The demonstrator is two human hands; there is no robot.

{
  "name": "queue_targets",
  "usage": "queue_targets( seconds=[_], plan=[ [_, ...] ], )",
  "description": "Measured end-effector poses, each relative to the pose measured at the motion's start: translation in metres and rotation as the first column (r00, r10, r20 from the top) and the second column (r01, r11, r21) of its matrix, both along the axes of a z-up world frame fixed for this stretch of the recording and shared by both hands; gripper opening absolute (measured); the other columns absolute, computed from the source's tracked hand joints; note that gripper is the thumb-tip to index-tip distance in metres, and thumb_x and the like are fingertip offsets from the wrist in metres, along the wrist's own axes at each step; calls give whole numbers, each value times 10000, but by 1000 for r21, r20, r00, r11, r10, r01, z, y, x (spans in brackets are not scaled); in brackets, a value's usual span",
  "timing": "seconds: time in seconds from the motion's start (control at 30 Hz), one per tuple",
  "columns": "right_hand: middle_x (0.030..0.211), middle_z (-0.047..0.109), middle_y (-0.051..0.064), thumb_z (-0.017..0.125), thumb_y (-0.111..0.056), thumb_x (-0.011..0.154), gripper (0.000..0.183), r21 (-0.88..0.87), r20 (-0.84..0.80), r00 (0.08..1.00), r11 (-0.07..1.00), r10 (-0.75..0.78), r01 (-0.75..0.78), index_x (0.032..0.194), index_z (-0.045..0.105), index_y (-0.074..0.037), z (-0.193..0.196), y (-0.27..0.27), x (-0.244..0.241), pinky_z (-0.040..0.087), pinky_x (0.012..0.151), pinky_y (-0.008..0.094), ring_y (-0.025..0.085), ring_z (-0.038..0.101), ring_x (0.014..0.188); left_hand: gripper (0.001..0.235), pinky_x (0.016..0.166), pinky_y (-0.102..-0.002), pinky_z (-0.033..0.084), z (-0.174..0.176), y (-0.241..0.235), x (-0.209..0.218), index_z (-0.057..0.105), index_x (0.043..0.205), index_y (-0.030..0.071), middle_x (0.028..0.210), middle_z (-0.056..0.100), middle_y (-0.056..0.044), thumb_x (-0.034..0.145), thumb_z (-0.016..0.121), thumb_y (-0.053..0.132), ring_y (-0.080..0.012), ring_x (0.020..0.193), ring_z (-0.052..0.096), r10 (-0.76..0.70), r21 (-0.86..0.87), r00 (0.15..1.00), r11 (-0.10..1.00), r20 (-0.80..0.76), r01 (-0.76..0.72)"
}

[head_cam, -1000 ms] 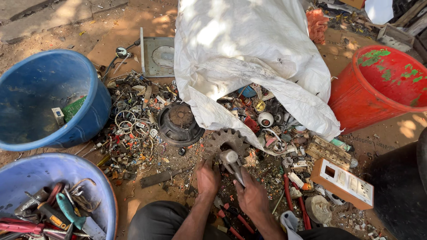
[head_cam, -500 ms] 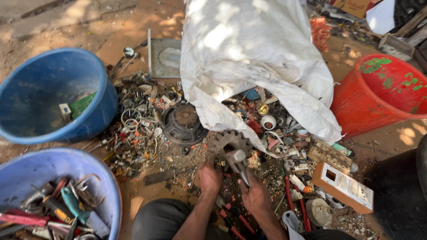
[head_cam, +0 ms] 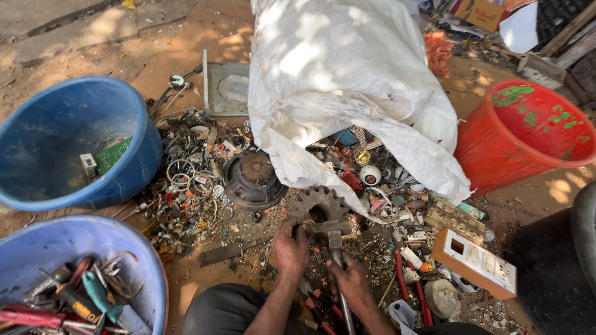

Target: The person sits on the ground and uses a hammer to repeatedly strike a metal gear-like component, attempting to break it apart or remove parts. The person handles the gear with both hands, repositioning it between strikes, and occasionally picks up small fragments from the surrounding debris.

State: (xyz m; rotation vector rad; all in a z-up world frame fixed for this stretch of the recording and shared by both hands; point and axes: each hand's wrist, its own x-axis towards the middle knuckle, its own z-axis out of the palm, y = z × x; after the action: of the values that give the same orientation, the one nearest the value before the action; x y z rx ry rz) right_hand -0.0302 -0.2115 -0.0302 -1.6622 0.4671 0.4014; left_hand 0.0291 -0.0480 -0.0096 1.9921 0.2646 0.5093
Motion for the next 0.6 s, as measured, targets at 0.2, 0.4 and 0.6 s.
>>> queue_targets(
  seconds=[0.2, 0.4, 0.6],
  plan=[
    [820, 688, 138, 711, -123, 933, 252, -375, 248, 939, 917, 237, -132, 1140, 708, 21, 10, 1, 6, 543, 576, 342, 200, 663, 671, 112, 682, -352, 617, 42, -10, -18, 721, 987, 50, 983, 738, -83, 876, 728, 35, -234, 809, 742, -200, -321, 979, 930, -41, 177],
    [1070, 746, 142, 670, -107, 921, 353, -177, 687, 725, 979, 48, 103, 1252, 653, 16, 56, -3, 4, 593, 775, 311, 169, 719, 933, 176, 894, -416, 592, 51, -20, -33, 740, 1023, 10, 1093, 757, -150, 851, 727, -26, -275, 1027, 734, -374, -130, 893, 901, 252, 414],
    [1006, 773, 187, 662, -89, 972, 289, 316, 364, 902, 942, -234, 116, 1211, 741, 52, 58, -16, 6, 565, 768, 344, 219, 693, 871, 173, 626, -300, 597, 49, -29, -33, 802, 1043, 0, 872, 782, -116, 892, 718, -2, -157, 700, 700, -517, -633, 854, 681, -59, 368]
  ],
)
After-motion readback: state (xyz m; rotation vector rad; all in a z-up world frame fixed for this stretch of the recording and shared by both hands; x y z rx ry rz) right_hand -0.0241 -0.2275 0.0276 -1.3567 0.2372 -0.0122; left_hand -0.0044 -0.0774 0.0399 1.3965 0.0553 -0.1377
